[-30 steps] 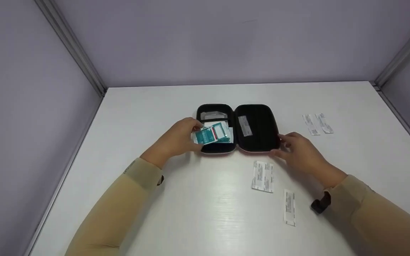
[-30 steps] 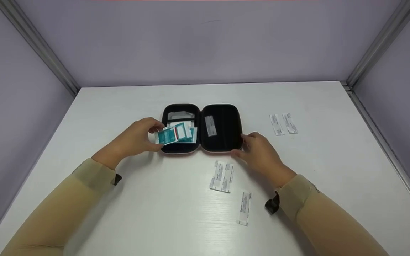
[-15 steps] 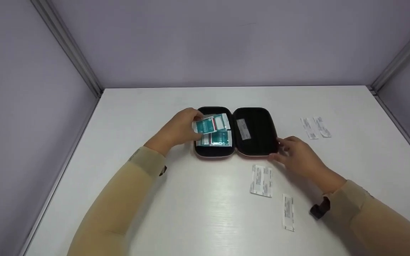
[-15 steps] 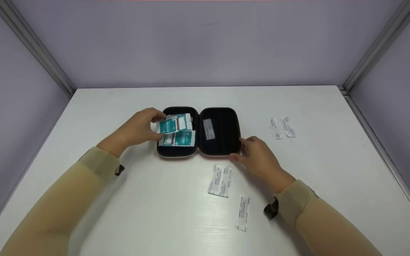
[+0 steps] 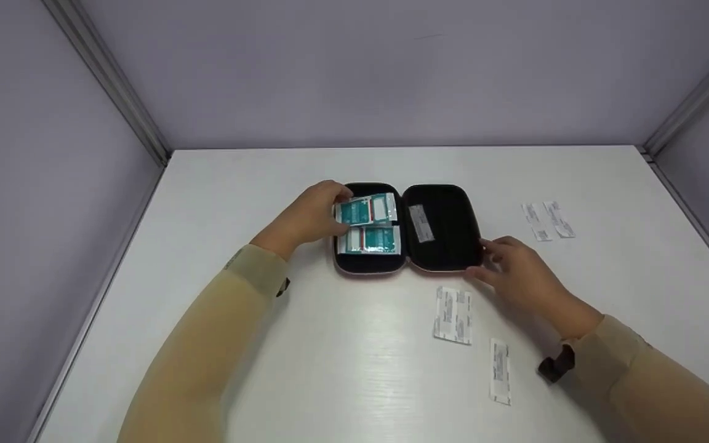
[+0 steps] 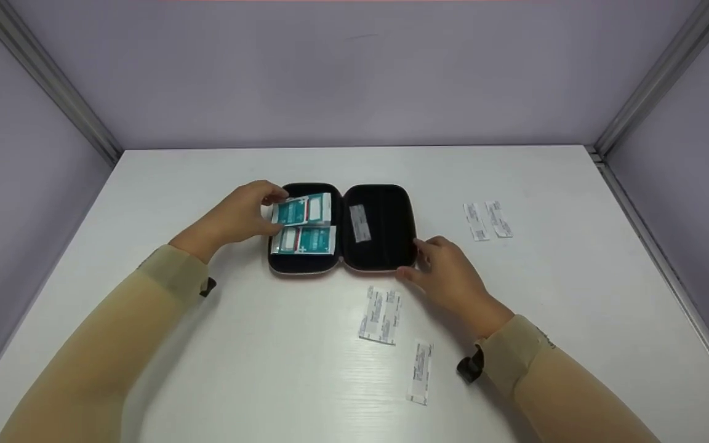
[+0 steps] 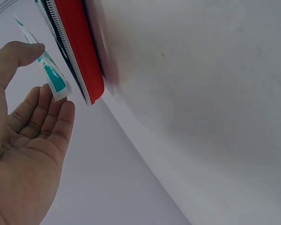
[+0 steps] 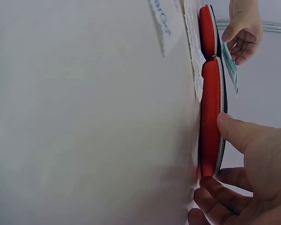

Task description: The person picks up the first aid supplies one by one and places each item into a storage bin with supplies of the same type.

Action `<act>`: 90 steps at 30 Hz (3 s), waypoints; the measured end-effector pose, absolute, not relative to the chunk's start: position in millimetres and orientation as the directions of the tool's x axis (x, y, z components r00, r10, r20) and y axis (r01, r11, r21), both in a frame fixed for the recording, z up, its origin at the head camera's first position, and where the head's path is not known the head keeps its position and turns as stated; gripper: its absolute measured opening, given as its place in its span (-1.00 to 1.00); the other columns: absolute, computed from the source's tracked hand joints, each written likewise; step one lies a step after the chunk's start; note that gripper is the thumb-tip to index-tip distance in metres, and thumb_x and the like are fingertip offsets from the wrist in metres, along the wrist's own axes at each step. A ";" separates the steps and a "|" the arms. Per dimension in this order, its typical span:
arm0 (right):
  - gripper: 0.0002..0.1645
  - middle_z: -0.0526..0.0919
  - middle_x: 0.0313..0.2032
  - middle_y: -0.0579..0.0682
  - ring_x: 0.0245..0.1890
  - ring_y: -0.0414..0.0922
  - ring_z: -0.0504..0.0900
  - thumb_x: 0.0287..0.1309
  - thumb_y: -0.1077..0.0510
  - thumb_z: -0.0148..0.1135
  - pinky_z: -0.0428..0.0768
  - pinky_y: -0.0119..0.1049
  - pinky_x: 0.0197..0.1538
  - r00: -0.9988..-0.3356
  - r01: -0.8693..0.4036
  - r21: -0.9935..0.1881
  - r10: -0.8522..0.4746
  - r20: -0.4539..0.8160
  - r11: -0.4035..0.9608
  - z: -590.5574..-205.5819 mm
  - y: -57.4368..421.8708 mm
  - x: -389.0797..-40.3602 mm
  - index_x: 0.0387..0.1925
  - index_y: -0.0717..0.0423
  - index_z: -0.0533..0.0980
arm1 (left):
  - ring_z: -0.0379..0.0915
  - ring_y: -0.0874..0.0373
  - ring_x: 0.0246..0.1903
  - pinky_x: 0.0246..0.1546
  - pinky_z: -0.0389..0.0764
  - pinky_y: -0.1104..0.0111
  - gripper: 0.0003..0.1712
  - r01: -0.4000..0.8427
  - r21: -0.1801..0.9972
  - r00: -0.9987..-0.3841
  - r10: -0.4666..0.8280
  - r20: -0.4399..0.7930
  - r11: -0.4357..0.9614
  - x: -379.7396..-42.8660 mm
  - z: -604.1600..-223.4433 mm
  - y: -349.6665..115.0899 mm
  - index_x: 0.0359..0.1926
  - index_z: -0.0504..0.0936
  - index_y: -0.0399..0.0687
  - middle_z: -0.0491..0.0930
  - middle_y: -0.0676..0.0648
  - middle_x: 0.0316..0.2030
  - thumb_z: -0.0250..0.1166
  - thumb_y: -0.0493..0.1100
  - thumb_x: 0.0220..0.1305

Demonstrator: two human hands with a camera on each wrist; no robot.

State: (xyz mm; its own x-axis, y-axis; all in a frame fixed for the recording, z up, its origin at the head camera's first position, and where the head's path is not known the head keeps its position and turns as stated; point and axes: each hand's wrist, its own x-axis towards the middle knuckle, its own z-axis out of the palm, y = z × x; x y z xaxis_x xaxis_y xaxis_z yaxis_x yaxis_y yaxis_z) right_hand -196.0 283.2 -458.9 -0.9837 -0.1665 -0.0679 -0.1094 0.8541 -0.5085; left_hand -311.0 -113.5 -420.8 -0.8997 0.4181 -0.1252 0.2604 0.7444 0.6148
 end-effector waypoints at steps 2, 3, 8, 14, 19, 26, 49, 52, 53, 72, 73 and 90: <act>-0.03 0.64 0.37 0.30 0.32 0.27 0.67 0.51 -0.19 0.49 0.65 0.29 0.42 -0.984 -0.109 -0.514 -0.167 -0.067 0.851 -457.3 283.8 -195.8 0.64 0.31 0.39 | 0.42 -0.02 0.57 0.72 0.40 0.11 -0.18 0.255 0.616 -0.901 0.414 -0.127 0.745 -311.8 -420.1 -112.4 0.61 0.47 -0.14 0.54 -0.10 0.51 0.58 -0.17 0.42; -0.03 0.64 0.36 0.30 0.32 0.27 0.67 0.51 -0.19 0.49 0.65 0.29 0.42 -0.984 -0.111 -0.516 -0.168 -0.065 0.849 -456.6 284.2 -195.7 0.64 0.32 0.39 | 0.42 -0.02 0.58 0.72 0.40 0.11 -0.17 0.254 0.615 -0.901 0.413 -0.130 0.746 -312.1 -419.9 -111.9 0.61 0.47 -0.14 0.54 -0.10 0.51 0.58 -0.17 0.42; -0.03 0.64 0.36 0.30 0.32 0.27 0.67 0.52 -0.19 0.48 0.66 0.28 0.41 -0.982 -0.114 -0.514 -0.174 -0.070 0.850 -455.1 286.7 -195.9 0.62 0.35 0.40 | 0.40 -0.02 0.59 0.73 0.38 0.11 -0.16 0.252 0.607 -0.896 0.419 -0.147 0.753 -313.0 -420.7 -109.7 0.62 0.47 -0.13 0.53 -0.10 0.53 0.58 -0.14 0.43; -0.02 0.63 0.37 0.32 0.32 0.28 0.67 0.53 -0.20 0.47 0.65 0.30 0.41 -0.982 -0.112 -0.502 -0.173 -0.076 0.857 -455.3 287.8 -196.2 0.64 0.33 0.39 | 0.34 -0.04 0.66 0.76 0.33 0.08 -0.07 0.264 0.612 -0.890 0.433 -0.143 0.746 -311.9 -419.3 -108.7 0.67 0.42 -0.11 0.47 -0.11 0.61 0.62 -0.12 0.40; -0.04 0.64 0.37 0.33 0.31 0.29 0.68 0.52 -0.19 0.48 0.66 0.29 0.40 -0.982 -0.122 -0.504 -0.178 -0.064 0.855 -455.0 287.1 -197.2 0.62 0.34 0.41 | 0.27 -0.04 0.71 0.79 0.29 0.06 0.00 0.262 0.609 -0.894 0.425 -0.139 0.749 -310.2 -416.1 -110.4 0.71 0.38 -0.06 0.40 -0.10 0.66 0.65 -0.06 0.38; -0.02 0.63 0.37 0.35 0.31 0.29 0.68 0.52 -0.20 0.48 0.64 0.31 0.42 -0.982 -0.120 -0.498 -0.178 -0.070 0.859 -455.0 285.2 -199.3 0.64 0.32 0.39 | 0.22 -0.07 0.74 0.80 0.27 0.03 0.04 0.276 0.615 -0.899 0.425 -0.108 0.739 -304.6 -411.7 -114.1 0.72 0.37 -0.07 0.35 -0.09 0.71 0.66 -0.01 0.36; -0.06 0.64 0.34 0.36 0.30 0.30 0.67 0.53 -0.15 0.48 0.65 0.32 0.41 -0.978 -0.143 -0.498 -0.199 -0.062 0.855 -457.7 283.1 -222.1 0.61 0.37 0.42 | 0.25 -0.10 0.71 0.76 0.33 -0.01 0.23 0.248 0.612 -0.922 0.377 -0.088 0.751 -267.2 -404.7 -125.8 0.73 0.32 -0.12 0.35 -0.12 0.70 0.74 0.15 0.21; -0.06 0.63 0.36 0.37 0.31 0.30 0.66 0.53 -0.16 0.48 0.64 0.32 0.42 -0.978 -0.142 -0.499 -0.198 -0.061 0.855 -459.4 285.2 -223.2 0.61 0.37 0.41 | 0.27 -0.10 0.70 0.76 0.34 -0.01 0.22 0.230 0.610 -0.933 0.351 -0.085 0.758 -262.2 -411.2 -124.4 0.71 0.36 -0.14 0.39 -0.12 0.67 0.76 0.17 0.19; -0.05 0.63 0.36 0.36 0.31 0.31 0.66 0.53 -0.16 0.48 0.64 0.32 0.43 -0.978 -0.139 -0.500 -0.196 -0.064 0.855 -460.2 285.8 -223.4 0.62 0.36 0.40 | 0.28 -0.11 0.70 0.75 0.35 -0.01 0.22 0.222 0.607 -0.937 0.340 -0.085 0.763 -260.5 -413.4 -123.7 0.70 0.37 -0.14 0.40 -0.13 0.66 0.76 0.18 0.18; -0.03 0.60 0.37 0.37 0.32 0.30 0.64 0.54 -0.18 0.46 0.63 0.31 0.43 -0.980 -0.103 -0.512 -0.175 -0.095 0.853 -465.3 288.3 -222.2 0.67 0.28 0.36 | 0.56 -0.04 0.32 0.52 0.61 0.06 0.02 0.166 0.582 -0.961 0.262 -0.083 0.796 -244.3 -441.1 -107.9 0.49 0.58 -0.23 0.65 -0.15 0.31 0.80 0.10 0.13; -0.03 0.61 0.37 0.36 0.32 0.29 0.64 0.53 -0.18 0.47 0.63 0.31 0.43 -0.980 -0.102 -0.515 -0.175 -0.094 0.851 -465.4 288.2 -222.1 0.67 0.28 0.36 | 0.57 -0.04 0.30 0.51 0.61 0.06 0.01 0.163 0.587 -0.962 0.260 -0.084 0.793 -244.4 -441.9 -107.2 0.48 0.59 -0.22 0.66 -0.14 0.29 0.80 0.10 0.13; 0.00 0.45 0.57 0.35 0.37 0.29 0.64 0.51 -0.21 0.49 0.61 0.30 0.46 -0.979 -0.121 -0.548 -0.192 -0.074 0.828 -453.9 288.7 -225.8 0.61 0.40 0.41 | 0.56 0.02 0.17 0.42 0.66 0.09 -0.18 0.121 0.592 -0.967 0.228 -0.109 0.796 -255.7 -446.2 -105.6 0.38 0.67 -0.17 0.68 -0.10 0.19 0.74 0.12 0.23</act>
State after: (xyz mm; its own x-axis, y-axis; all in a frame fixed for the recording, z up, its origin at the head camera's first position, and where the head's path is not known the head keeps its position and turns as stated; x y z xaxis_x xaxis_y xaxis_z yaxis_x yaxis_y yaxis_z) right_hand -225.8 288.7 -453.9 -0.9786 -0.1918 -0.0743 -0.1207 0.8278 -0.5478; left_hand -255.7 -105.6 -446.2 -0.9674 0.2283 -0.1093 0.1210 0.7965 0.5924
